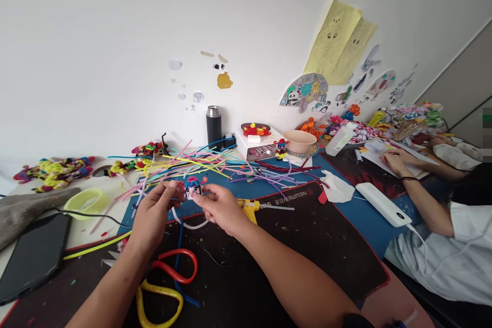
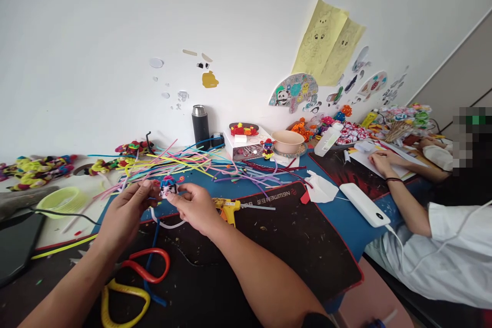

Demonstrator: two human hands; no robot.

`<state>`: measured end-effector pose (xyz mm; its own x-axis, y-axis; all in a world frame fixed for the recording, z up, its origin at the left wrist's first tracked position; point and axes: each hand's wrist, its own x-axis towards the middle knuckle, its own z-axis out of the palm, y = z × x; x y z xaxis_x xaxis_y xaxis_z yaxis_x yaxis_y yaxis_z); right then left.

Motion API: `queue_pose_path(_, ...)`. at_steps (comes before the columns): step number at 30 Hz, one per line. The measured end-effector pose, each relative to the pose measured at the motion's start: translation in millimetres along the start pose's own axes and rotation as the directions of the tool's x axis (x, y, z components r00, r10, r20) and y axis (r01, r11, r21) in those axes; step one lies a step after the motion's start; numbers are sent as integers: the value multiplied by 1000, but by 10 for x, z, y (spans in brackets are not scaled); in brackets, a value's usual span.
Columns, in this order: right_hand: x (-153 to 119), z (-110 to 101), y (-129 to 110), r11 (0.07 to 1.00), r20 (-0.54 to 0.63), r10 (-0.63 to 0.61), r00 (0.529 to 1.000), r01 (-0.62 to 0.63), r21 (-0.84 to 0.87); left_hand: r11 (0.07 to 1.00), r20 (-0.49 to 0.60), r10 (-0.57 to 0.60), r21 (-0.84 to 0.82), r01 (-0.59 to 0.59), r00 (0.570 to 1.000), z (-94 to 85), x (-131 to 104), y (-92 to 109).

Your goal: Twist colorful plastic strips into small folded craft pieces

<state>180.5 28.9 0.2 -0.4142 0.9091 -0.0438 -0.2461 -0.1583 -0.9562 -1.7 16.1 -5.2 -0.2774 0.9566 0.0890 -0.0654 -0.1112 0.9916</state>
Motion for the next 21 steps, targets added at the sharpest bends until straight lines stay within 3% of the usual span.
queue_pose_path(21, 8, -29, 66, 996, 7, -5, 1000, 5, -84, 998, 9, 25, 60, -25, 1000, -1, -2, -7)
